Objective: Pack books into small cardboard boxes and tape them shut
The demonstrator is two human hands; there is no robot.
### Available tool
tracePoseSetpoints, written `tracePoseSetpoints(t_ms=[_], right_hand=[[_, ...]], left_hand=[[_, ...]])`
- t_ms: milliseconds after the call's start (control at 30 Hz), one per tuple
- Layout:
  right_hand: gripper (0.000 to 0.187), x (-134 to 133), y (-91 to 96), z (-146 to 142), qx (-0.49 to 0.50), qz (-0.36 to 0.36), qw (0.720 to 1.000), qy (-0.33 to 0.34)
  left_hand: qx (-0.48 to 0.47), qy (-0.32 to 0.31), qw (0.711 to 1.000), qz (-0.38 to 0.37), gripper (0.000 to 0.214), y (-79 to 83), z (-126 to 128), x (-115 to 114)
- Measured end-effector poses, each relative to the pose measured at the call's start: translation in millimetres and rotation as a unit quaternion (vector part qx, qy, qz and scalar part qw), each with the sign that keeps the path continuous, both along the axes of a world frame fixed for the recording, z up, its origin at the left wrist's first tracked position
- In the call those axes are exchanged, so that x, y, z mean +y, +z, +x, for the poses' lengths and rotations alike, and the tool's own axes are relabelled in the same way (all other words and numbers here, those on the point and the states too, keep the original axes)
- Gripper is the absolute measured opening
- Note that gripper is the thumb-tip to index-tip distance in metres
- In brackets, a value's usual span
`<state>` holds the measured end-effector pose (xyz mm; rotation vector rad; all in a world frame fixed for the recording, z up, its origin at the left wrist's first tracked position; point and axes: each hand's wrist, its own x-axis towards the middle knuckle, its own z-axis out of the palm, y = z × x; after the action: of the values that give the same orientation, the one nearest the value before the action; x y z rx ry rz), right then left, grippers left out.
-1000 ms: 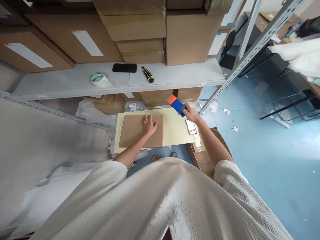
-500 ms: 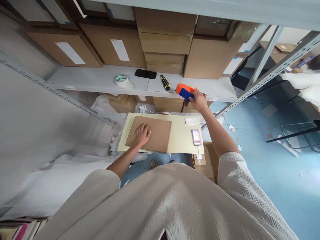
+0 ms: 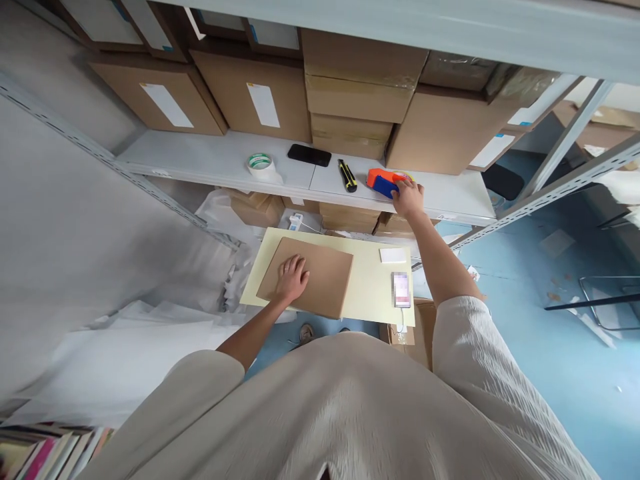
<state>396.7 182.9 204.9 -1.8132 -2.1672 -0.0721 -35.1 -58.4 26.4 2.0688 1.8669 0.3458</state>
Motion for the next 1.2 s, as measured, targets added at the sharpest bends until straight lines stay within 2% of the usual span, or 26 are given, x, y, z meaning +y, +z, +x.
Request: tracePoseSetpoints(t_ms=[133, 267, 367, 467, 533, 600, 667, 767, 833, 900, 967, 1067, 1200], right_hand=[[0.066, 5.5, -7.0, -0.7, 0.004, -0.012, 1.000, -0.003], [0.077, 8.8, -11.6, -1.2, -0.011, -0.034, 0.999, -0.015], [0.077, 3.0, -9.0, -4.0, 0.003, -0.001, 1.000, -0.011], [0.074, -18.0, -6.2, -14.2, 0.029, 0.037, 0.999, -0.013], [0.070, -40.3, -11.3, -26.5, 0.039, 0.036, 0.998, -0.014], [0.061, -66.8, -26.1, -43.0, 0.078, 0.021, 0.997, -0.001], [0.052, -94.9, -50.2, -61.9, 0.141, -0.020, 0.990, 0.020], [0.051, -135.0, -93.3, -89.9, 0.245, -0.138, 0.960, 0.009], [0.062, -157.5, -118.5, -105.2, 0.311, -0.231, 0.921, -0.036], [0.074, -174.4, -136.5, -116.5, 0.361, -0.294, 0.882, -0.073], [0.084, -184.3, -146.8, -124.5, 0.395, -0.332, 0.850, -0.106], [0.097, -188.0, -152.3, -132.8, 0.417, -0.366, 0.819, -0.150], [0.105, -187.7, -155.5, -141.8, 0.445, -0.380, 0.791, -0.180]], left_hand=[[-0.002, -0.003, 1.000, -0.004, 0.061, 0.3, -0.5, 0.0], [0.003, -0.002, 1.000, 0.000, 0.061, 0.8, -0.2, 0.6], [0.001, -0.001, 1.000, 0.000, 0.061, 0.8, -0.4, 0.9], [-0.010, 0.001, 1.000, -0.004, 0.061, -0.4, -0.9, 0.0], [-0.016, 0.001, 1.000, 0.000, 0.060, -1.8, -0.9, -1.2], [-0.020, 0.000, 1.000, 0.003, 0.060, -2.7, -0.7, -1.6], [-0.024, 0.003, 1.000, -0.003, 0.058, -2.0, -1.0, 1.0], [-0.026, 0.017, 0.999, -0.028, 0.057, 2.9, -5.4, 15.0], [-0.025, 0.030, 0.999, -0.035, 0.058, 7.6, -12.1, 31.3], [-0.024, 0.050, 0.998, -0.033, 0.060, 11.8, -21.0, 50.5], [-0.029, 0.078, 0.995, -0.046, 0.064, 14.0, -29.8, 68.9], [-0.058, 0.126, 0.987, -0.079, 0.070, 13.3, -39.3, 89.0], [-0.077, 0.128, 0.983, -0.111, 0.078, 10.3, -45.7, 99.0]])
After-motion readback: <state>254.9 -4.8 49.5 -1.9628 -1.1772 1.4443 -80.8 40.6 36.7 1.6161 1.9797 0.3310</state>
